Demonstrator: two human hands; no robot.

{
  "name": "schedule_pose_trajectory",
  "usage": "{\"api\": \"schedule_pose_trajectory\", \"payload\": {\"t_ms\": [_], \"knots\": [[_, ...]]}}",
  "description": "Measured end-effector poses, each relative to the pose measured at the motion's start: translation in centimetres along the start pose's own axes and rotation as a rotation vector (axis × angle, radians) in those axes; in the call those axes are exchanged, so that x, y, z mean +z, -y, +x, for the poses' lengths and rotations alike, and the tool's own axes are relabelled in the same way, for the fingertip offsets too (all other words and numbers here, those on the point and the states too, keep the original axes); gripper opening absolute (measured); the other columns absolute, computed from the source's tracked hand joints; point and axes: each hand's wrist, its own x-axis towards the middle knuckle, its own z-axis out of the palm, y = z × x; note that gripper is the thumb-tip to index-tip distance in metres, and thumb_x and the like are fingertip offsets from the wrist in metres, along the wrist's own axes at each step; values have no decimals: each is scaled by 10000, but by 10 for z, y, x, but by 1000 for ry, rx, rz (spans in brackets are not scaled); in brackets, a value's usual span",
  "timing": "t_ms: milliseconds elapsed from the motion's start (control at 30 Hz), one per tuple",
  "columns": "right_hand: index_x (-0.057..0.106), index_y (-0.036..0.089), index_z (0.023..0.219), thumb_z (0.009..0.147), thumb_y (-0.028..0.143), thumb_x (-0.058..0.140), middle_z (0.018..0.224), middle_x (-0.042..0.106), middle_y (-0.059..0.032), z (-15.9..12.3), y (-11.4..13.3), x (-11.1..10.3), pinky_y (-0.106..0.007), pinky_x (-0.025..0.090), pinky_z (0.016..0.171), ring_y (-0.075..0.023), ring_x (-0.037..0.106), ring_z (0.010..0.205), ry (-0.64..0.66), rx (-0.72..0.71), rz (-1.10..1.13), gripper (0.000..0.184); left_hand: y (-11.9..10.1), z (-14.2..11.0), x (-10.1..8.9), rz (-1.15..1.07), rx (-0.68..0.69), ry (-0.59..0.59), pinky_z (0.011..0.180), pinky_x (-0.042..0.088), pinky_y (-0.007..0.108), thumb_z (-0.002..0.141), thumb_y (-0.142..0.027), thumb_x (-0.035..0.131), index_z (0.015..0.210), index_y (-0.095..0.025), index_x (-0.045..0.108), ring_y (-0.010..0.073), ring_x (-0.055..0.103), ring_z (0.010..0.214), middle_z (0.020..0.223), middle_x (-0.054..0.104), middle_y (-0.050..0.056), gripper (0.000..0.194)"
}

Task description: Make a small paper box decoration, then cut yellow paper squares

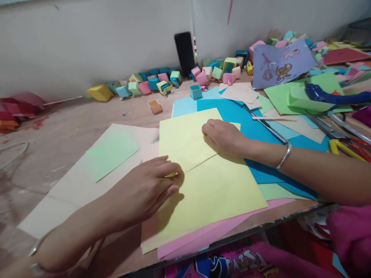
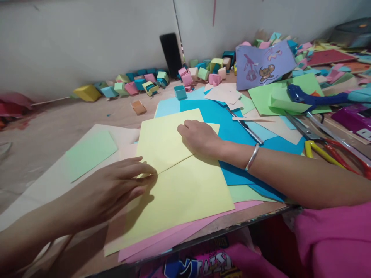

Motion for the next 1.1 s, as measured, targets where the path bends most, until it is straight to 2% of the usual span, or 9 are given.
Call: {"api": "schedule_pose_trajectory", "payload": {"t_ms": [100,267,500,600,700,800,900,1000,1100], "knots": [[559,145,901,918,158,397,891,588,-109,0,0,0,-332,212,595,-190,449,760,-3,-6,12,163,5,10,2,17,19,-22,722,435,313,1001,-231,393,862,-184,690,167,575,809,919,661,56,331],[551,152,893,922,170,396,897,592,-101,0,1,0,-333,214,596,-187,454,765,-7,27,7,159,13,38,9,237,91,-46,586,361,289,1003,-213,386,1159,-213,647,160,549,657,742,643,27,304],[552,153,906,921,160,395,900,597,-96,1,1,-1,-333,222,592,-187,467,774,2,39,50,158,17,54,18,367,76,76,713,382,343,955,-59,346,1126,-223,576,144,489,544,645,634,-20,330],[556,152,907,917,154,403,900,600,-97,2,2,-3,-332,225,586,-188,471,773,6,47,57,154,11,54,19,461,65,92,690,366,354,954,-60,348,1213,-229,530,144,428,496,601,596,-39,359],[560,149,904,911,139,404,902,607,-103,2,4,-4,-330,230,582,-189,475,770,21,55,65,156,4,52,19,534,60,66,675,345,353,913,-3,342,1337,-239,461,143,408,486,570,558,-51,500],[559,150,893,897,132,414,903,614,-104,2,2,-3,-321,247,588,-189,483,769,-2,48,106,146,2,54,18,503,78,45,659,337,346,930,-29,340,1313,-232,505,151,445,536,634,589,-26,464],[561,157,866,866,112,442,901,634,-88,4,-11,-2,-295,303,614,-177,510,781,-29,23,262,127,6,61,18,405,107,19,630,341,324,969,-117,348,1209,-204,589,175,530,682,837,647,41,351],[584,160,847,842,121,506,878,660,-62,6,-29,-2,-265,362,660,-161,548,792,-17,-60,449,87,11,69,18,257,132,28,656,382,294,983,-155,330,1151,-169,600,180,575,805,979,647,76,318],[612,155,832,842,139,532,877,673,-70,7,-43,-1,-272,393,715,-168,564,816,-79,-153,472,82,14,75,19,158,93,49,669,407,272,984,-161,300,1108,-173,583,166,582,806,994,643,67,309]]}}
